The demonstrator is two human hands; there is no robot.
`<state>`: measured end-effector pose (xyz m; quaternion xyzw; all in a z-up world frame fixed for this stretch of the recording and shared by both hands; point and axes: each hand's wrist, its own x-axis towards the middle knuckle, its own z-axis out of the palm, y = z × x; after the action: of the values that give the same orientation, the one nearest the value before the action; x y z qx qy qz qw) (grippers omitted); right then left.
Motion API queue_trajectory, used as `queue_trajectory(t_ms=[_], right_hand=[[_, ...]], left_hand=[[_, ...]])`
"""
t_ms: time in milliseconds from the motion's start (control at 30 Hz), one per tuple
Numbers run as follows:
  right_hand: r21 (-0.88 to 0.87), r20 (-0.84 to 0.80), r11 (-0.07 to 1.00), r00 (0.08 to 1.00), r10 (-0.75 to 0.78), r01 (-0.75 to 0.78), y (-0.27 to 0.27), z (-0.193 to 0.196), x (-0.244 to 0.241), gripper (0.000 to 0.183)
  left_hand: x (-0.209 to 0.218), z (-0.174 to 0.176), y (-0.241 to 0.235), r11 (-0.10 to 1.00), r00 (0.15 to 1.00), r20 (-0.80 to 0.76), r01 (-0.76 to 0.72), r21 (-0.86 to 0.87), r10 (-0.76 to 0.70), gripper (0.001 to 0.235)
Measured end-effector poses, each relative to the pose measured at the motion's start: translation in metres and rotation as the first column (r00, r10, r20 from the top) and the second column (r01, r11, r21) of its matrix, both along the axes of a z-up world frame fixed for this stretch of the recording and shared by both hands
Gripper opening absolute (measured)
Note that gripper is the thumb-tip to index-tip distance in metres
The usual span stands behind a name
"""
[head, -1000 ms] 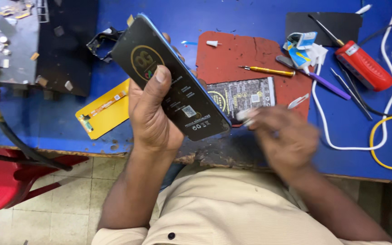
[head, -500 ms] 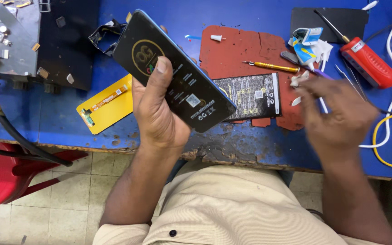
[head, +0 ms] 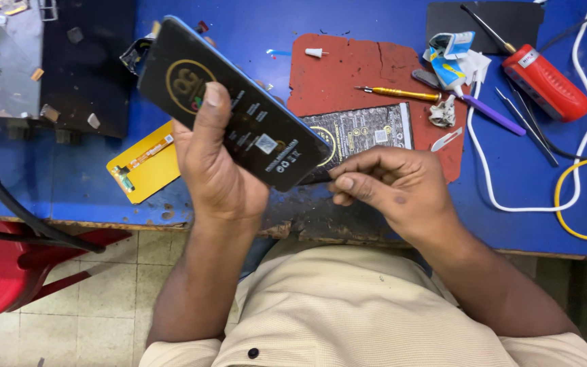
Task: The person works on a disassembled smartphone, peeling off a battery sticker, securing the device with rubber bands, and cleaning the edges with a purple tool and a cloth. The phone is handled repeatedly and turned over during the process.
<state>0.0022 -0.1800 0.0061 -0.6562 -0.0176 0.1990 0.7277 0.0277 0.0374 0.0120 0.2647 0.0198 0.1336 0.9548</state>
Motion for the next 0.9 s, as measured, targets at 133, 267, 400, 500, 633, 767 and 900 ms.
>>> queue_trajectory(t_ms=[133, 267, 400, 500, 633, 767, 900], right_hand=[[0.049, -0.064, 0.999, 0.998, -0.005, 0.008, -0.011, 0.001, 0.003, 0.019], [0.125, -0.118, 0.992, 0.993, 0.004, 0.011, -0.019, 0.003, 0.006, 0.021], [0.191, -0.15, 0.981, 0.989, 0.003, 0.026, -0.024, 0.0, 0.01, 0.019], [0.21, -0.132, 0.976, 0.991, -0.026, 0.054, -0.027, -0.003, 0.01, 0.017], [0.165, 0.007, 0.978, 0.992, -0.127, 0.124, -0.028, -0.003, 0.012, 0.014], [0.008, 0.17, 0.979, 0.964, -0.204, 0.206, -0.03, 0.002, 0.01, 0.015], [-0.022, 0.356, 0.978, 0.916, -0.185, 0.206, -0.033, 0.011, 0.008, 0.008]], left_hand=[[-0.001, -0.004, 0.003, 0.998, 0.999, -0.033, -0.03, 0.046, 0.032, 0.033], [-0.004, -0.012, 0.003, 0.997, 0.998, -0.059, -0.022, 0.075, 0.027, 0.026], [-0.007, -0.018, 0.006, 0.988, 0.997, -0.07, -0.018, 0.153, 0.029, 0.025], [-0.014, -0.017, 0.005, 0.955, 0.997, -0.067, 0.049, 0.292, -0.031, 0.023], [-0.021, -0.008, 0.002, 0.846, 0.979, -0.147, 0.195, 0.496, -0.14, 0.033], [-0.028, -0.002, -0.006, 0.791, 0.947, -0.172, 0.321, 0.52, -0.271, 0.039], [-0.032, -0.001, -0.012, 0.73, 0.929, -0.172, 0.366, 0.577, -0.329, 0.036]])
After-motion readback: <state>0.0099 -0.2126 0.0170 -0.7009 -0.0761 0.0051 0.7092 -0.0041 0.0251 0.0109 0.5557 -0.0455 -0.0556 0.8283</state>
